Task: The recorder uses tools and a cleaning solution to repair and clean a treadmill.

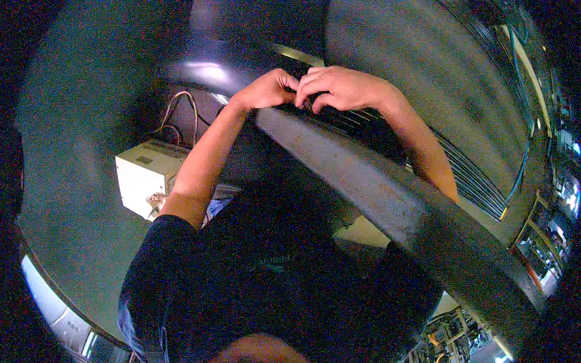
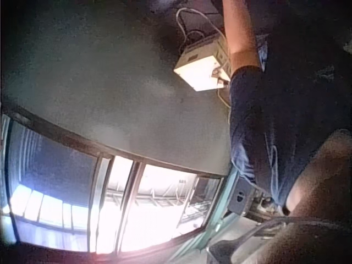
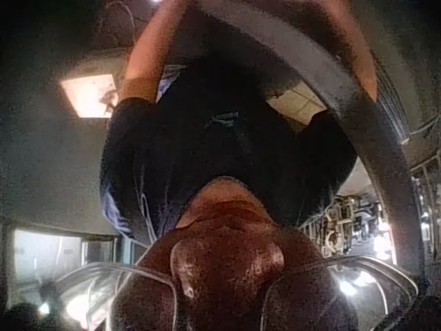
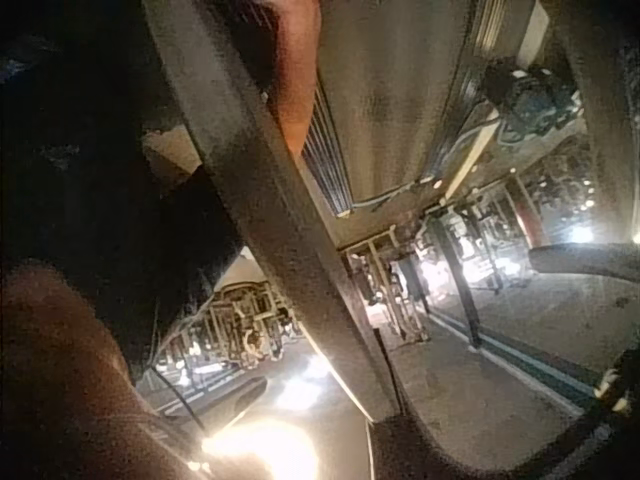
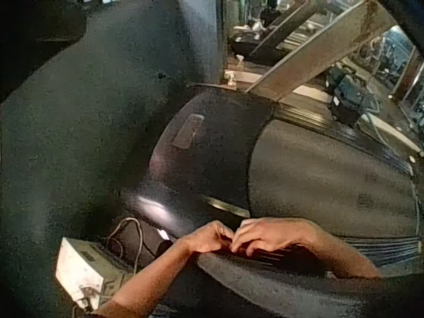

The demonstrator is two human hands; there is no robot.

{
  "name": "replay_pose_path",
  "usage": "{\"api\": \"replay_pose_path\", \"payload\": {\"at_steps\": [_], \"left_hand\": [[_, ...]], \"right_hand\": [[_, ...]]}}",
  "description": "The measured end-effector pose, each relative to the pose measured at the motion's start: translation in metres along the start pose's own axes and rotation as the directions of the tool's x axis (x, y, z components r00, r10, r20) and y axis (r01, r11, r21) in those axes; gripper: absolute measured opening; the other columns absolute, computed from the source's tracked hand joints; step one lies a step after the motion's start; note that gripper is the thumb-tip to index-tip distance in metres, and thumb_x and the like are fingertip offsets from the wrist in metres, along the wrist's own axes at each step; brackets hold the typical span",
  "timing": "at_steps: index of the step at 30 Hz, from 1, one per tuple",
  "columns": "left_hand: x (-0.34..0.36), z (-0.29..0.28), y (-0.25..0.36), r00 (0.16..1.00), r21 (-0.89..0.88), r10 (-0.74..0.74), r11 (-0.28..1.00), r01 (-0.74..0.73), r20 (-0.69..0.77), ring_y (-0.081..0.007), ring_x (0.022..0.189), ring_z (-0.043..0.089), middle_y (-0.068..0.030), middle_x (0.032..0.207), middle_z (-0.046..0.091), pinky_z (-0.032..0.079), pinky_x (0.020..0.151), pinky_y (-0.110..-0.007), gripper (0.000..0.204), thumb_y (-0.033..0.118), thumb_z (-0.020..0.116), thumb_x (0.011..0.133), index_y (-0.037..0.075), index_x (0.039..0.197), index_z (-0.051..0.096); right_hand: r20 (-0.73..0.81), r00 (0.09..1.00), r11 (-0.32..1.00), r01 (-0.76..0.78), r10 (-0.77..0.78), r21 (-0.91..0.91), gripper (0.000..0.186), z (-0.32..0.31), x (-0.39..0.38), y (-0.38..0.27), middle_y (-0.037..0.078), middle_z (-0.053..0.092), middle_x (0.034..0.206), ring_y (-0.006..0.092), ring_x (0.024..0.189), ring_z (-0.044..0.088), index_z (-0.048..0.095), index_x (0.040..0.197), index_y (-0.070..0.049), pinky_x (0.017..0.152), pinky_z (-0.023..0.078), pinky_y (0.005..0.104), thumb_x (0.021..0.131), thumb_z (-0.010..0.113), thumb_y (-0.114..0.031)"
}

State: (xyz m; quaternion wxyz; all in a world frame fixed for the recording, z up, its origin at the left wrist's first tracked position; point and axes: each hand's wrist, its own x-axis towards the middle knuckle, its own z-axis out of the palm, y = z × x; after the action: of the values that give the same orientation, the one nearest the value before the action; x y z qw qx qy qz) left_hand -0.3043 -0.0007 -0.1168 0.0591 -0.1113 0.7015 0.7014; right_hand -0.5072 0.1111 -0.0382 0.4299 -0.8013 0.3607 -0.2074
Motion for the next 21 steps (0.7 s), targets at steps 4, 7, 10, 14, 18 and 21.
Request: {"api": "replay_pose_path", "payload": {"at_steps": [4, 7, 10, 14, 18, 21], "left_hand": [[0.002, 0.000, -0.004, 0.998, 0.111, 0.032, 0.993, -0.038, 0.052, -0.0065, 0.075, 0.062, -0.0002, 0.081, 0.075, 0.050, 0.071, -0.027, 0.012, 0.001, 0.072, 0.083, 0.005, 0.092, 0.078], [0.001, -0.002, -0.001, 0.997, 0.094, 0.024, 0.995, -0.030, 0.069, -0.0055, 0.076, 0.062, 0.0002, 0.081, 0.075, 0.050, 0.072, -0.027, 0.011, 0.004, 0.074, 0.083, 0.006, 0.092, 0.078], [0.000, -0.002, -0.002, 0.998, 0.076, 0.029, 0.997, -0.033, 0.054, -0.0060, 0.077, 0.062, -0.0001, 0.083, 0.075, 0.051, 0.075, -0.027, 0.009, 0.004, 0.074, 0.083, 0.005, 0.091, 0.078], [0.000, 0.001, 0.002, 1.000, 0.069, 0.000, 0.998, -0.002, 0.025, -0.0078, 0.079, 0.064, -0.0010, 0.084, 0.075, 0.051, 0.078, -0.028, 0.010, 0.004, 0.074, 0.082, 0.005, 0.092, 0.078], [0.000, 0.001, 0.007, 1.000, 0.072, 0.012, 0.997, -0.013, 0.010, -0.0080, 0.080, 0.064, -0.0013, 0.084, 0.075, 0.051, 0.078, -0.028, 0.011, 0.004, 0.074, 0.082, 0.006, 0.092, 0.078], [-0.002, 0.000, 0.000, 1.000, 0.082, 0.019, 0.996, -0.019, -0.010, -0.0086, 0.082, 0.065, -0.0018, 0.086, 0.076, 0.052, 0.078, -0.028, 0.012, 0.004, 0.074, 0.082, 0.006, 0.092, 0.078]], "right_hand": [[-0.026, 0.999, 0.999, -0.023, 0.025, 0.046, 0.022, 0.012, 0.001, 0.002, 0.010, 0.065, 0.104, 0.0308, 0.102, 0.061, 0.066, 0.101, -0.004, 0.090, 0.049, 0.0422, 0.081, 0.073, -0.011], [-0.065, 0.997, 0.999, -0.037, 0.038, 0.017, 0.022, 0.021, 0.001, 0.002, 0.012, 0.060, 0.097, 0.0324, 0.099, 0.061, 0.063, 0.099, -0.003, 0.087, 0.049, 0.0423, 0.082, 0.074, -0.013], [-0.181, 0.979, 0.996, -0.092, 0.088, -0.012, 0.022, 0.030, -0.004, -0.002, 0.011, 0.059, 0.098, 0.0304, 0.094, 0.063, 0.061, 0.103, -0.003, 0.082, 0.051, 0.0401, 0.085, 0.072, -0.010], [-0.223, 0.965, 0.990, -0.141, 0.139, 0.006, 0.019, 0.033, -0.002, -0.006, 0.011, 0.059, 0.098, 0.0292, 0.090, 0.064, 0.061, 0.101, -0.003, 0.080, 0.052, 0.0397, 0.085, 0.070, -0.008], [-0.223, 0.964, 0.989, -0.133, 0.143, 0.060, 0.016, 0.031, -0.001, -0.002, 0.010, 0.058, 0.093, 0.0285, 0.090, 0.063, 0.062, 0.095, -0.002, 0.079, 0.051, 0.0387, 0.082, 0.071, -0.006], [-0.222, 0.966, 0.988, -0.112, 0.134, 0.111, 0.016, 0.027, 0.004, -0.004, 0.010, 0.059, 0.091, 0.0276, 0.089, 0.062, 0.063, 0.091, -0.002, 0.080, 0.049, 0.0373, 0.080, 0.073, -0.005]]}}
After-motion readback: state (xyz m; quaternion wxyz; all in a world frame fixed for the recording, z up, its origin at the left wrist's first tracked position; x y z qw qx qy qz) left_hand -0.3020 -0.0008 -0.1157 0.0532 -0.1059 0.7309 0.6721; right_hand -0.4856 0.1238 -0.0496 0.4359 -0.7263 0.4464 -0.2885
